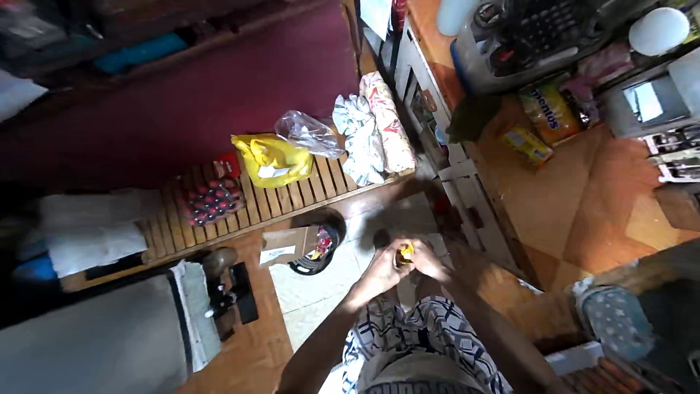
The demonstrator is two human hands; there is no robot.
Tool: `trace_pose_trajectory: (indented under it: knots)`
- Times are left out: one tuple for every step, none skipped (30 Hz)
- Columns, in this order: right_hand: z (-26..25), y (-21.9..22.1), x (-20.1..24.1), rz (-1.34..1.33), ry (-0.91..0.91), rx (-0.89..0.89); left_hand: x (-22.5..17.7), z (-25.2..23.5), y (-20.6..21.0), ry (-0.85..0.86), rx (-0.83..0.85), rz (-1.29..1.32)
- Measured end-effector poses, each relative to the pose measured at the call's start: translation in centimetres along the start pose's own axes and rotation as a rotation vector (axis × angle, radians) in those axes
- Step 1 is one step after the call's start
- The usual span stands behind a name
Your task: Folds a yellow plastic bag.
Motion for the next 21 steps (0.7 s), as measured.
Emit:
trace_pose_trajectory:
  knots:
    - [-0.2,0.0,0.1,0.014,-0.018,0.029,0.1,-0.2,-0.5,0.019,0.010,0.023]
    - [-0.2,0.2,0.2,0.034,-0.038,0.066,0.5,-0.3,-0.8,0.025,0.022,0.021]
    - [-0.2,0.3,0.1,0.042,-0.076,0.082,0.8,-0.6,-1.1,0.031,0.049,0.003]
    - [-0.3,0.3,0.0,0.041,-0.097,0.096,1.2,-1.1,-1.2,0.049,0.071,-0.017]
    - [-0.4,0.3,-0.1,0.027,-0.103,0.095,1.5,-1.4,-1.1,0.080,0.066,-0.041]
    - [-0.4,0.3,-0.3,0.005,-0.101,0.077,1.7,-1.7,-0.9,0.125,0.016,-0.078]
    - [-0.6,0.2,-0.6,-0.007,-0.098,0.048,1.9,-2.1,-0.7,0.161,-0.072,-0.131]
    - [-0.7,0.1,-0.9,-0.009,-0.107,0.010,2.1,-2.5,-0.6,0.164,-0.167,-0.184]
    - [-0.8,0.0,-1.0,0.011,-0.125,-0.018,2.1,-3.1,-0.5,0.130,-0.229,-0.228]
    - [-0.7,-0.2,-0.8,0.052,-0.141,-0.029,2.1,-3.9,-0.3,0.060,-0.239,-0.280]
    - [-0.7,-0.3,-0.8,0.078,-0.146,-0.046,2.1,-4.5,0.4,-0.006,-0.211,-0.331]
    - [-0.7,-0.4,-0.8,0.103,-0.140,-0.053,1.9,-5.0,1.6,-0.031,-0.184,-0.390]
    - [-0.8,-0.8,-0.9,0.142,-0.125,-0.048,1.8,-5.5,2.6,-0.010,-0.181,-0.440]
    - [-1.3,-1.2,-1.4,0.165,-0.104,-0.031,2.0,-6.3,3.3,0.005,-0.181,-0.471]
    - [-1.9,-1.7,-2.2,0.163,-0.099,-0.027,2.6,-7.4,3.8,-0.009,-0.169,-0.463]
    - [-2.6,-2.3,-3.4,0.125,-0.128,-0.047,3.5,-8.4,4.2,-0.056,-0.132,-0.381]
    - [-3.1,-2.9,-4.9,0.046,-0.162,-0.077,4.8,-9.2,4.5,-0.116,-0.088,-0.209]
    - [-3.8,-3.8,-6.2,-0.067,-0.173,-0.105,6.4,-10.2,4.5,-0.124,-0.069,0.023]
    - [-4.6,-4.9,-7.4,-0.193,-0.121,-0.117,7.6,-11.1,4.4,-0.056,-0.029,0.287]
    - [-5.4,-5.5,-9.0,-0.326,-0.039,-0.143,8.6,-11.5,4.6,0.021,0.049,0.475]
    - [-6.2,-5.8,-10.8,-0.425,0.049,-0.161,9.5,-11.8,5.1,0.066,0.137,0.543]
Point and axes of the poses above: each hand's wrist, its own z-axis away from the middle knuckle, its own y-axis out of the palm, x = y × z, the point moved 5 cm from there along -z, towards the middle knuckle, and after that the axes turned 3 degrees about z, right-handed, at the moved point
